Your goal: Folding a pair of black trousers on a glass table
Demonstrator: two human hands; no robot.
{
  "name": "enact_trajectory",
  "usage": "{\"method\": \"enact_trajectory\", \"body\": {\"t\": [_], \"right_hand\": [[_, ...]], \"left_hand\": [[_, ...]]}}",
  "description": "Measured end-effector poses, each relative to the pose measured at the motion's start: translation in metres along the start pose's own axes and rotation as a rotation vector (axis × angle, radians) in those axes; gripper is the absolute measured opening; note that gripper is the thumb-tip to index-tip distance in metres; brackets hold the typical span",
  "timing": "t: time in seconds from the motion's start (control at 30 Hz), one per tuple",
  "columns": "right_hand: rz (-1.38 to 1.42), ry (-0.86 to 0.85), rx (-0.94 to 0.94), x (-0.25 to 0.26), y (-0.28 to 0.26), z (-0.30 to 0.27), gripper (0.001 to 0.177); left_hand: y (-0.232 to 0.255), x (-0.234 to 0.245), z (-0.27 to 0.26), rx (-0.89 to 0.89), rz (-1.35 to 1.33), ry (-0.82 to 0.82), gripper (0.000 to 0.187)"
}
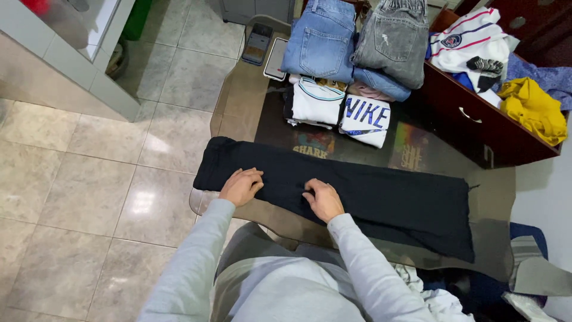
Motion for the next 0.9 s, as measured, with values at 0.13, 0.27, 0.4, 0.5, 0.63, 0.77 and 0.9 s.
{"method": "enact_trajectory", "body": {"t": [0.13, 0.27, 0.4, 0.5, 0.63, 0.77, 0.9], "right_hand": [[-0.123, 0.253, 0.165, 0.021, -0.047, -0.032, 0.021], [-0.157, 0.107, 0.123, 0.005, -0.071, -0.049, 0.017], [-0.123, -0.154, -0.185, -0.012, -0.075, -0.063, 0.037], [-0.026, -0.167, -0.318, -0.009, -0.081, -0.072, 0.050], [0.222, -0.083, -0.430, -0.028, -0.079, -0.072, 0.063], [0.836, 0.193, -0.579, -0.044, -0.068, -0.076, 0.079], [1.359, 0.343, -0.684, -0.053, -0.070, -0.080, 0.087]], "left_hand": [[0.010, 0.019, -0.012, 0.017, -0.025, -0.052, 0.026], [0.014, 0.021, -0.015, 0.018, -0.049, -0.068, 0.029], [0.017, 0.022, -0.016, 0.003, -0.034, -0.067, 0.029], [0.013, 0.013, -0.014, 0.006, 0.014, -0.092, 0.033], [0.020, 0.023, -0.018, -0.004, 0.026, -0.088, 0.037], [0.014, 0.017, -0.014, -0.020, 0.019, -0.039, 0.041], [0.011, 0.010, -0.009, 0.010, 0.085, -0.138, 0.046]]}}
Point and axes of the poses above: each hand's wrist, its own z-axis towards the middle knuckle, its own x-axis out of the back of the hand, y = z × x, the point moved 8 cm from there along z, towards the middle knuckle, and after that the axes turned 13 degrees about z, right-handed, at the moved point
